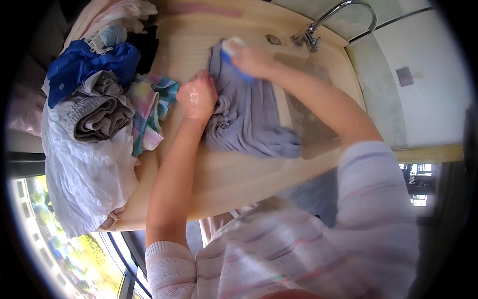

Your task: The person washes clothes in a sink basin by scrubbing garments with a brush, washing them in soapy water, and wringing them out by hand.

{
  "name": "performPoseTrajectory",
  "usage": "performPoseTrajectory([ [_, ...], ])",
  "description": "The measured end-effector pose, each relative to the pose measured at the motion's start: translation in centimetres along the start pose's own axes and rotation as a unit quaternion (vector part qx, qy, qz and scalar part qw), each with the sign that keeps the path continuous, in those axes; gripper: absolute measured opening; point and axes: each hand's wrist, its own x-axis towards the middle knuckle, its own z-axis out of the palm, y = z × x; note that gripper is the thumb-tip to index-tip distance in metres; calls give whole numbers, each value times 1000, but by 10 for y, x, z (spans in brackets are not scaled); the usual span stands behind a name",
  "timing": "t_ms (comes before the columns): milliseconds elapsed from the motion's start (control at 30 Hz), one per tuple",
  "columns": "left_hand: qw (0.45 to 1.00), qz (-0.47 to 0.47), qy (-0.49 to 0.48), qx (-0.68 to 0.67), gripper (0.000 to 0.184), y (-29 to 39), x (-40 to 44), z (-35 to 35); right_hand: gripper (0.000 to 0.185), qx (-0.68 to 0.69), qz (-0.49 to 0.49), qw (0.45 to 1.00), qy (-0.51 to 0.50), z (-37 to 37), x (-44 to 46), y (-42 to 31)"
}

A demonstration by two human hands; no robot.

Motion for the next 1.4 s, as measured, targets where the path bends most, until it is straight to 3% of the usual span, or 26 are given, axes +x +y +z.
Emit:
performPoseTrajectory([
  [133,999,18,47,-5,12,-2,-2,2,47,46,88,995,-24,-18,37,5],
  [267,999,8,49,-22,13,-3,-1,3,41,20,-95,995,0,-20,-55,-38],
  [367,997,-1,66,-44,12,-6,6,5,44,100,35,994,11,18,-5,5],
  [467,993,-4,101,-60,11,-9,4,12,47,85,93,991,52,15,23,5],
  [567,992,-9,113,-55,10,-18,11,11,48,84,48,995,11,-2,-17,-2],
  [633,994,-23,85,-59,12,-11,9,3,47,138,-2,989,51,-15,-74,-3],
  [733,960,199,196,9,16,17,-2,-20,47,169,12,985,-28,-28,-125,0],
  [833,962,266,-57,33,30,32,-46,-23,50,202,12,979,-14,-11,-123,16],
  [967,935,203,-280,80,33,52,-72,-58,56,228,1,964,-138,-31,-112,38],
  [1033,902,188,-384,62,32,62,-82,-71,58,158,0,982,-100,-42,-101,47],
  [1067,923,170,-345,15,32,61,-83,-75,60,122,0,989,-84,-44,-96,48],
  [1133,953,133,-261,-78,32,57,-77,-79,61,192,26,981,-33,-45,-81,43],
  [1167,956,228,-181,27,37,44,-74,-72,62,225,40,974,-5,-46,-76,40],
  [1267,946,275,-132,113,46,13,-96,-41,61,171,-83,982,-8,-36,-92,-20],
  [1300,935,242,-223,134,53,16,-98,-45,59,96,-88,991,-25,-29,-100,-43],
  [1333,937,244,-216,129,54,17,-100,-43,57,19,-94,994,-47,-21,-103,-55],
  [1400,942,242,-198,123,56,19,-100,-38,56,53,-64,996,-38,-4,-52,-34],
])
